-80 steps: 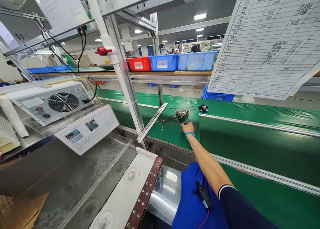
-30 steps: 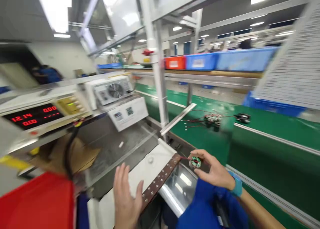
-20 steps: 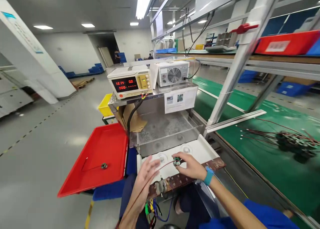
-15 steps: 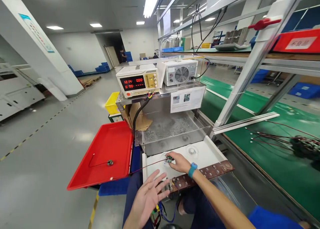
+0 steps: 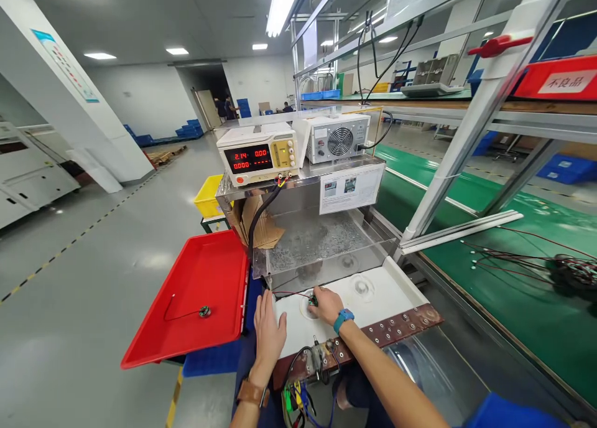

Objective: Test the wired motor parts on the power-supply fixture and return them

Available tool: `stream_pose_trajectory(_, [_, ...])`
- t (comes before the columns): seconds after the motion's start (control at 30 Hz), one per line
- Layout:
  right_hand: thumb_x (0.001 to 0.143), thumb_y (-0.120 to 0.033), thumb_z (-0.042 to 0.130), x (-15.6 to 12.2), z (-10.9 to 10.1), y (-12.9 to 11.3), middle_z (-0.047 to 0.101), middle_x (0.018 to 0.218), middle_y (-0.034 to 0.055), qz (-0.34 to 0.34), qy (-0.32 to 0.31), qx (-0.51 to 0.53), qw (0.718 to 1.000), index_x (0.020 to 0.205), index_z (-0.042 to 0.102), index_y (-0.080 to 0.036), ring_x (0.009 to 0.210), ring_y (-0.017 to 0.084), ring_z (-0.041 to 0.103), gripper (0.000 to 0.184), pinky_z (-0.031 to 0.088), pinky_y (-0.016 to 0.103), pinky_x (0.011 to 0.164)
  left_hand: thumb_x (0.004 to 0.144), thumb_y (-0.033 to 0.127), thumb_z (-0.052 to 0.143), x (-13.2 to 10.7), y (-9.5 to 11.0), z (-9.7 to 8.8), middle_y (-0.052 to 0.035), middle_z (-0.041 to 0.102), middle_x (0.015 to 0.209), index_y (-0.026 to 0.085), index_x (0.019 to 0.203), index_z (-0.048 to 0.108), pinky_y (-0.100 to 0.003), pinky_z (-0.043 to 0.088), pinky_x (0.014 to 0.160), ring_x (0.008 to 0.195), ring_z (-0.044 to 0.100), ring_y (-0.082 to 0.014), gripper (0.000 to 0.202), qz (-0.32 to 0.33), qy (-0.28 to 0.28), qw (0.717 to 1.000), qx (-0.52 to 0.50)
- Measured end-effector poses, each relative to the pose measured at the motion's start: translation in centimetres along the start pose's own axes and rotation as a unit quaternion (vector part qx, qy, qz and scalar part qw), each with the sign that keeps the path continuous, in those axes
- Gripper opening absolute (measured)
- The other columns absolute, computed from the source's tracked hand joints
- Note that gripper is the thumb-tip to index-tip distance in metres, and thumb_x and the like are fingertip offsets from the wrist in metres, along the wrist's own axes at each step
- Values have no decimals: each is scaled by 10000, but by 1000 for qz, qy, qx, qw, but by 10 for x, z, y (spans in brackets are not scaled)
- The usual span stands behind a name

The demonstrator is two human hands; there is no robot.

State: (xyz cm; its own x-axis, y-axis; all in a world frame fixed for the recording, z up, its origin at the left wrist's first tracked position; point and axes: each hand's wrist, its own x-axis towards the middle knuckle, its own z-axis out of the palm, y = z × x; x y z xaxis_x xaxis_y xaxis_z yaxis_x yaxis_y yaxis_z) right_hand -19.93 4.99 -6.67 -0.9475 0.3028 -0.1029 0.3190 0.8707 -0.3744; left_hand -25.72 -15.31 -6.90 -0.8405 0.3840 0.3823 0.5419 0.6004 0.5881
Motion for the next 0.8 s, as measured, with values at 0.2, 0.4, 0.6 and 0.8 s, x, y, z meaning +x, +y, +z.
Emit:
stream_pose_trajectory(0.2, [792,-400,679,4,4,3,688,1069,100,-9,-7,-4,1000,1017,585,-195,1020,253,620,319,403,297,775,863,115,475,24,-8,8,-164,593,1325,88,1385,468,-501,367,1082,1358,399,-332,523,88,-108,981,136])
stream_pose_trajectory(0.4, [788,-356,691,4,-1,-1,683,1085,105,7,-33,-1,999,1034,590,-186,1079,264,588,315,404,295,778,939,189,403,28,9,-16,-105,671,1043,174,1005,678,-474,335,1055,1133,542,-290,284,66,-124,972,188])
stream_pose_trajectory(0.6, [793,-398,701,5,0,2,692,1061,103,11,-41,12,999,1056,583,-185,1087,269,573,358,400,292,766,952,299,361,0,-25,-69,-76,694,834,213,912,623,-332,427,691,801,642,-249,279,-38,-166,967,191])
stream_pose_trajectory(0.8, [826,-380,654,9,8,8,694,1030,113,5,-51,10,999,1096,567,-178,1104,285,549,348,391,299,746,854,630,452,-78,-58,-118,-12,586,591,211,746,562,-282,397,552,561,573,-184,447,-270,-337,892,-134])
